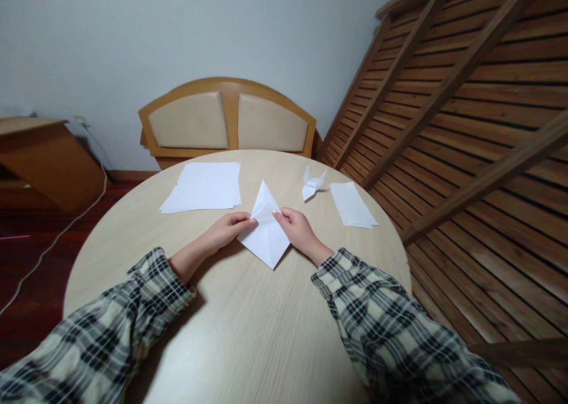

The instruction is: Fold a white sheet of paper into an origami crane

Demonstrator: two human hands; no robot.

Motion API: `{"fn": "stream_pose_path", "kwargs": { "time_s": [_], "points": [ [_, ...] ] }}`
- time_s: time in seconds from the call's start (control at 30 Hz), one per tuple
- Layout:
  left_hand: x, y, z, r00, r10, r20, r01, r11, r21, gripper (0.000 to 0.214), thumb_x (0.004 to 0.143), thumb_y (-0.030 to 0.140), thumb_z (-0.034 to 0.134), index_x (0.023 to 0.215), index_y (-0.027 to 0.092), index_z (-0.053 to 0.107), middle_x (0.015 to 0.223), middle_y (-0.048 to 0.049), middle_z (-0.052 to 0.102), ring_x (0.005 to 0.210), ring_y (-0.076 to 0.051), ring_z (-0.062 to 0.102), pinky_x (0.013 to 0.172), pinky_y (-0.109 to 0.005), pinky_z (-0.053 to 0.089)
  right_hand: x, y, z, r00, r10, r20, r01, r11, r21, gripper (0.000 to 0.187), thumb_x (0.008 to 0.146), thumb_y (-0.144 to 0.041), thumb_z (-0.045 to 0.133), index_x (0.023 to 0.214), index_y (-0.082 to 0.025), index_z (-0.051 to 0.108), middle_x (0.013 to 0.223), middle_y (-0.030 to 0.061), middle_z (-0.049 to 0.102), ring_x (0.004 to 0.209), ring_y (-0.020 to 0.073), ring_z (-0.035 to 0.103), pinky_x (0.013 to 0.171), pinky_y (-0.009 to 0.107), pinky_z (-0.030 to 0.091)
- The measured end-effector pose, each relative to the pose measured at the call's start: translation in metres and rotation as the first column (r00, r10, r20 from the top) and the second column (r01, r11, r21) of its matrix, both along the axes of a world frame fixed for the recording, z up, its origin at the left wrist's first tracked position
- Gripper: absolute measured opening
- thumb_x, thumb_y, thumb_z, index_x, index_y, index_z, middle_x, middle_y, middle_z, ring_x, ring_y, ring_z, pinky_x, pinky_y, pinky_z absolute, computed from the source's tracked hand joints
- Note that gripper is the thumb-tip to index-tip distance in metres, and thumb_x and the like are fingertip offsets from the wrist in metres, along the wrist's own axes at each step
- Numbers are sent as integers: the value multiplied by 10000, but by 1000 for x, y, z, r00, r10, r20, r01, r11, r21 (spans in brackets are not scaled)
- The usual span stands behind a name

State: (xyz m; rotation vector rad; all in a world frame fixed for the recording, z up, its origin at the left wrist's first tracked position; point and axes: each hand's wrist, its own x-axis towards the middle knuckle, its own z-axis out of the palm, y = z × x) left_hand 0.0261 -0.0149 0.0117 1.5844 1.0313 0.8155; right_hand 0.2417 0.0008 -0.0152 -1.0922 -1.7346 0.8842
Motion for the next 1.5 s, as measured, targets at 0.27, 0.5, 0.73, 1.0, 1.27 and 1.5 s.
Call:
{"fn": "stream_pose_path", "kwargs": {
  "time_s": [0.27,0.5,0.73,1.0,1.27,1.5],
  "points": [
    [10,3,-14,993,115,-4,-114,992,49,379,809,486,686,899,118,704,823,-90,696,653,-166,572,552,-278,419,-7,-8,1,996,73,54,-75,996,38,382,910,-493,520,665,-200,518,654,-11,515,610,131,444,571,279,342],
    [6,7,-22,972,213,-98,-179,945,274,385,895,498,543,781,144,641,658,-28,574,583,-139,478,509,-265,343,-6,-8,1,995,81,62,-82,997,13,388,910,-500,541,665,-201,514,645,-19,488,620,132,440,568,273,340],
    [5,5,-20,963,232,-137,-191,947,258,453,895,560,539,649,181,565,582,2,479,520,-123,394,466,-271,255,-6,-6,3,997,72,38,-71,997,-30,383,895,-507,563,663,-209,505,658,-15,505,631,138,458,587,279,365],
    [0,9,-21,949,243,-201,-149,908,392,385,904,495,527,710,174,614,636,-6,536,590,-140,437,533,-272,303,-1,1,0,1000,14,18,-13,998,-56,358,882,-490,587,684,-191,575,664,-11,535,636,140,474,583,280,346],
    [-1,9,-16,917,300,-264,-196,913,358,380,881,496,526,728,171,649,637,-18,557,594,-154,451,546,-282,281,21,1,13,963,150,-222,-226,898,-377,329,801,-217,720,1114,-168,631,779,-14,631,682,120,579,604,243,445],
    [-5,10,-18,890,381,-252,-289,897,335,395,880,513,534,733,168,660,623,-24,554,572,-154,445,534,-286,238,39,-1,24,900,337,-276,-430,790,-438,751,741,-90,747,1432,-211,479,829,-25,657,777,131,637,741,277,546]
  ]
}}
